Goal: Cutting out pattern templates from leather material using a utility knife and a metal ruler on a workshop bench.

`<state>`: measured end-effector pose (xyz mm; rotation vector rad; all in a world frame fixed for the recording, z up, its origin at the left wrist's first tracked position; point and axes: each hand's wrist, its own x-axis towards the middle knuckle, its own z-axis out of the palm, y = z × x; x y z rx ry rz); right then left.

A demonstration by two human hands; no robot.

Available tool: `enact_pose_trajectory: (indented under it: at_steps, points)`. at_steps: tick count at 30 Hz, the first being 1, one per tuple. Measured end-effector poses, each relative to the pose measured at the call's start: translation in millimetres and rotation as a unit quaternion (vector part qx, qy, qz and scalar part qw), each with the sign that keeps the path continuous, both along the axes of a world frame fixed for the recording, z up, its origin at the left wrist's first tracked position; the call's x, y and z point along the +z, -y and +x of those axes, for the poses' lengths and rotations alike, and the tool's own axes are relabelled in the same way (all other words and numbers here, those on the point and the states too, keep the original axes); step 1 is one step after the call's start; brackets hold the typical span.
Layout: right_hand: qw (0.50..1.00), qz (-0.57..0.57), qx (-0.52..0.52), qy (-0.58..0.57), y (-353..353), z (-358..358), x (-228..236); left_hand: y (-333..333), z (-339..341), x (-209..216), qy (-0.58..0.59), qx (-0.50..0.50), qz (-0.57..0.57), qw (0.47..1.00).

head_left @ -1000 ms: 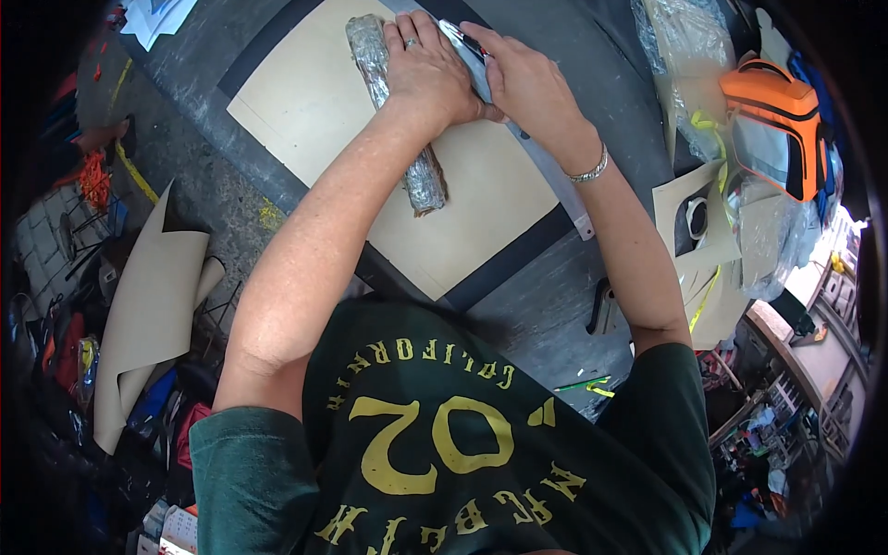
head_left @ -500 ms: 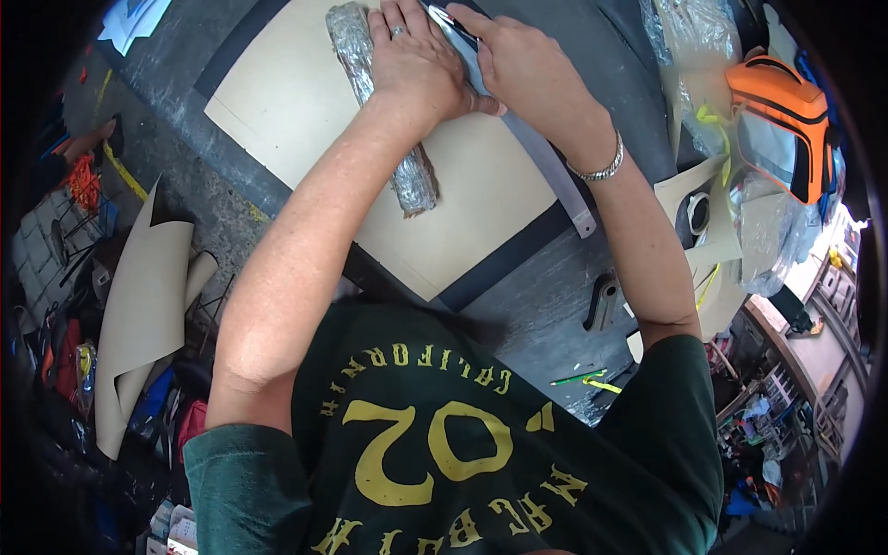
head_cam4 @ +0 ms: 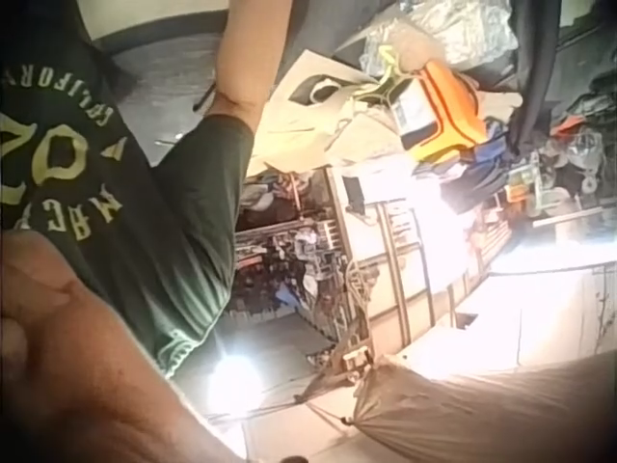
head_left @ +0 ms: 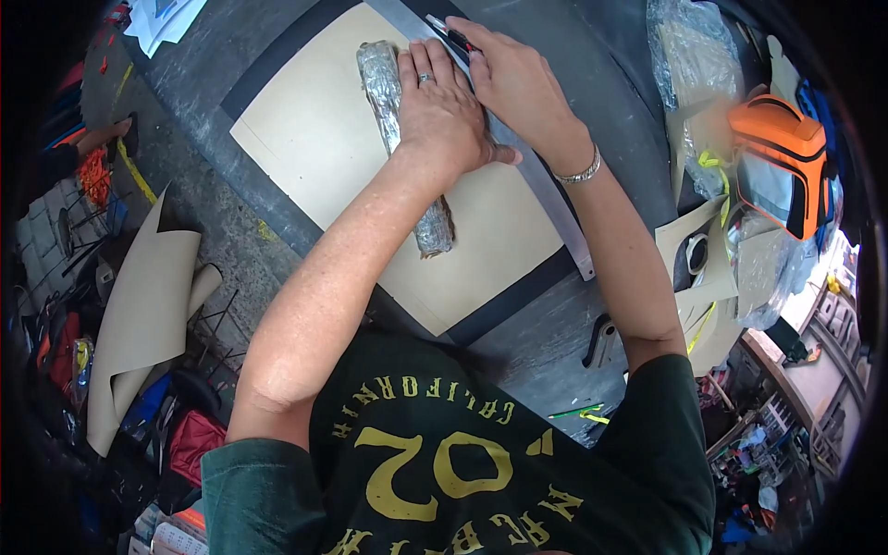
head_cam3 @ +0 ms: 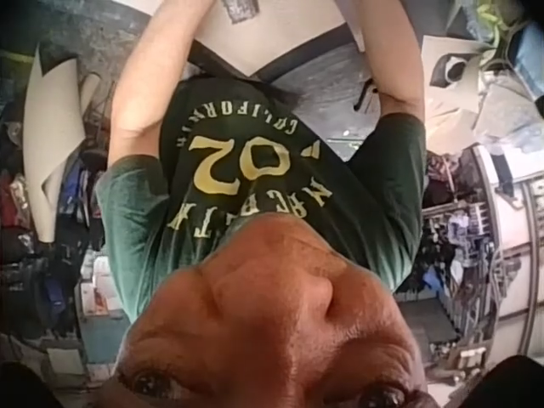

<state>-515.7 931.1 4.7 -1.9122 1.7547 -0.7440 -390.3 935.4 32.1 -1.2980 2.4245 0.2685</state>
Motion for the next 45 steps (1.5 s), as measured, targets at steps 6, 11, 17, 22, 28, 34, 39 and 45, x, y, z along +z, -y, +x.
enact_pose_trajectory:
  at_steps: [6, 11, 17, 22, 28, 34, 39, 45]
  points:
    - [1.000, -0.003, 0.016, -0.007, 5, 4, 5, 0, 0, -2, -0.018, 0.012, -0.009, 1.000]
    - [0.999, -0.012, 0.023, -0.025, 4, 4, 7, -1, 0, -2, -0.011, 0.010, -0.010, 1.000]
    - [0.990, 0.041, 0.055, -0.122, 14, 9, 34, 0, 0, -10, -0.032, 0.008, -0.008, 0.999]
    - [0.989, 0.065, 0.056, -0.120, 16, 7, 34, -11, 11, -33, -0.126, -0.003, -0.138, 0.982]
    - [0.987, 0.051, 0.074, -0.130, -7, 1, 38, -10, 15, -39, -0.166, -0.013, -0.161, 0.973]
    - [0.991, -0.107, 0.076, 0.031, -59, -19, 49, 5, -14, 28, 0.025, -0.014, 0.047, 0.998]
    - [0.988, 0.096, 0.048, -0.109, -99, -34, 47, -7, 25, -19, -0.245, -0.018, -0.020, 0.969]
    - [0.984, 0.153, -0.006, -0.093, -157, -50, 58, 3, 29, -11, -0.298, -0.041, 0.086, 0.950]
